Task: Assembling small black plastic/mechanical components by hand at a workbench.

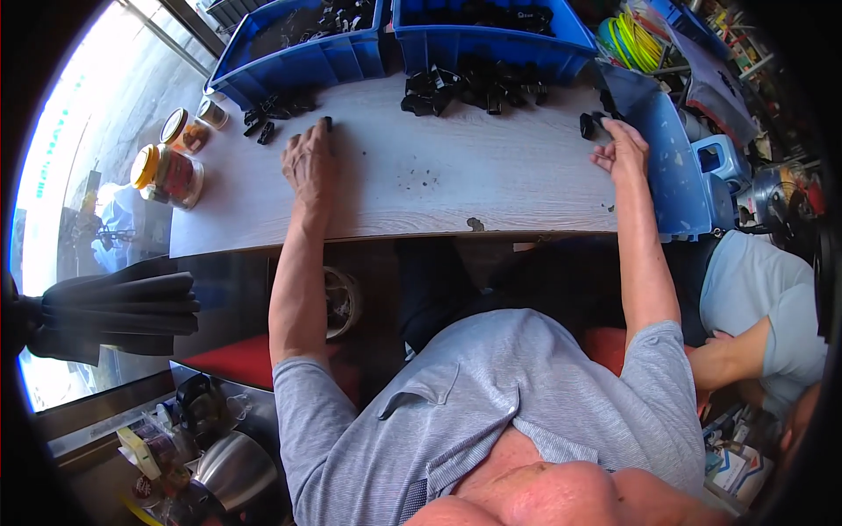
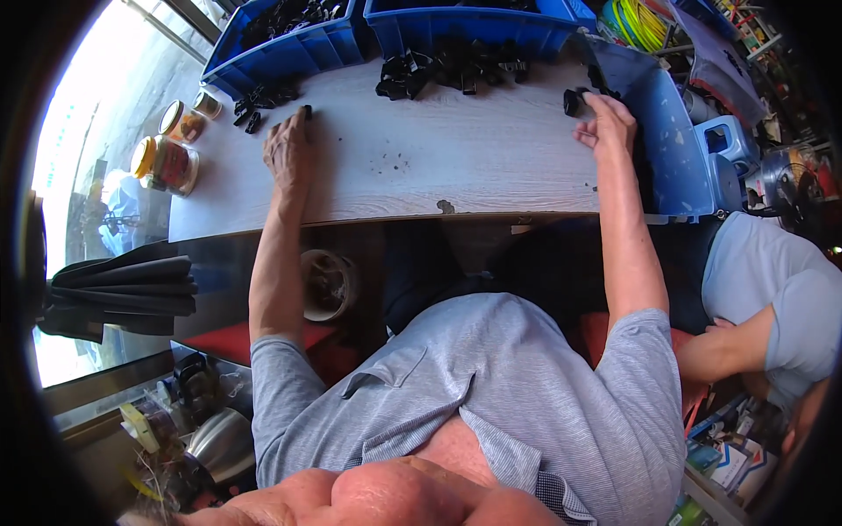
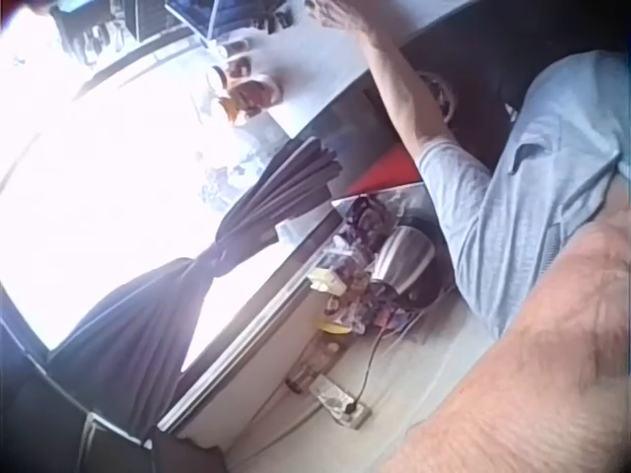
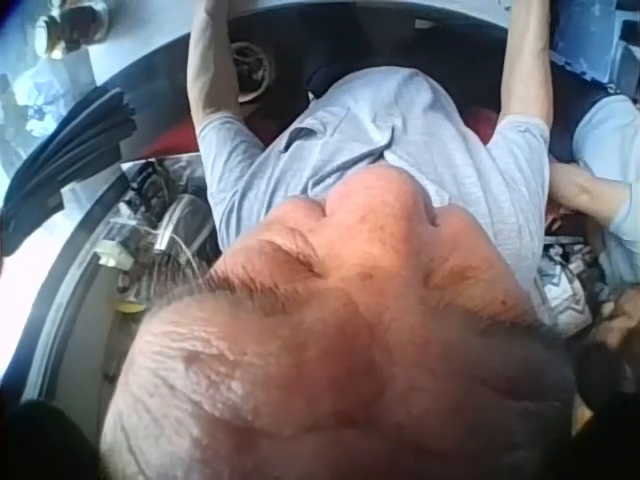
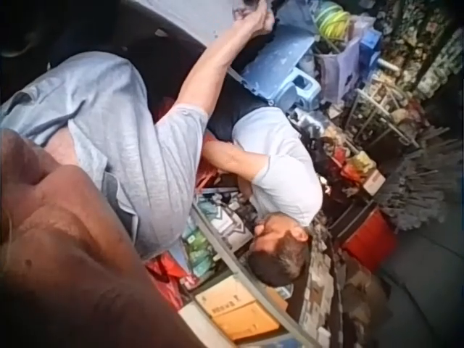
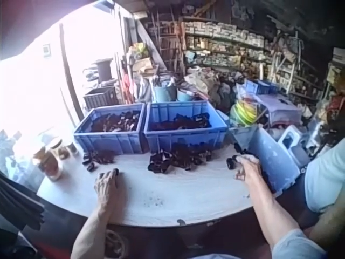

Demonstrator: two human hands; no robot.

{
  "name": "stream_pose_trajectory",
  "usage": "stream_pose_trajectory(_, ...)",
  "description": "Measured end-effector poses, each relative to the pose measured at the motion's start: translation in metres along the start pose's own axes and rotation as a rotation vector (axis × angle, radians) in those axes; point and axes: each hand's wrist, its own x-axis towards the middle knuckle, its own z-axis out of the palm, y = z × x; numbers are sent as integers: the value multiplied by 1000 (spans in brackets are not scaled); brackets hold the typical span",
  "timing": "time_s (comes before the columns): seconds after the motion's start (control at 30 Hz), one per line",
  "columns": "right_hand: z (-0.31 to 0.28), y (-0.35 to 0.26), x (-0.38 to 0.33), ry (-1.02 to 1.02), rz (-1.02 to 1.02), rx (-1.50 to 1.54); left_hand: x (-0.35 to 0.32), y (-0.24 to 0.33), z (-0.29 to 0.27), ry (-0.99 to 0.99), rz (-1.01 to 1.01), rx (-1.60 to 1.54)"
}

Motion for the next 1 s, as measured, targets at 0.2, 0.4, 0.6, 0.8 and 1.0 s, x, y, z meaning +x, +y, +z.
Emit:
stream_pose_trajectory(0.2,24,-1,-16,-190,-19,-88,-19,69,-27,-109,166,-251)
stream_pose_trajectory(0.4,97,7,-41,-353,22,-325,-32,121,-39,-141,241,-373)
stream_pose_trajectory(0.6,130,0,-51,-361,13,-549,-34,119,-26,-74,237,-391)
stream_pose_trajectory(0.8,130,0,-56,-316,-1,-514,-33,120,-28,-79,243,-474)
stream_pose_trajectory(1.0,112,11,-65,-416,98,-447,-37,110,-18,-38,54,-686)
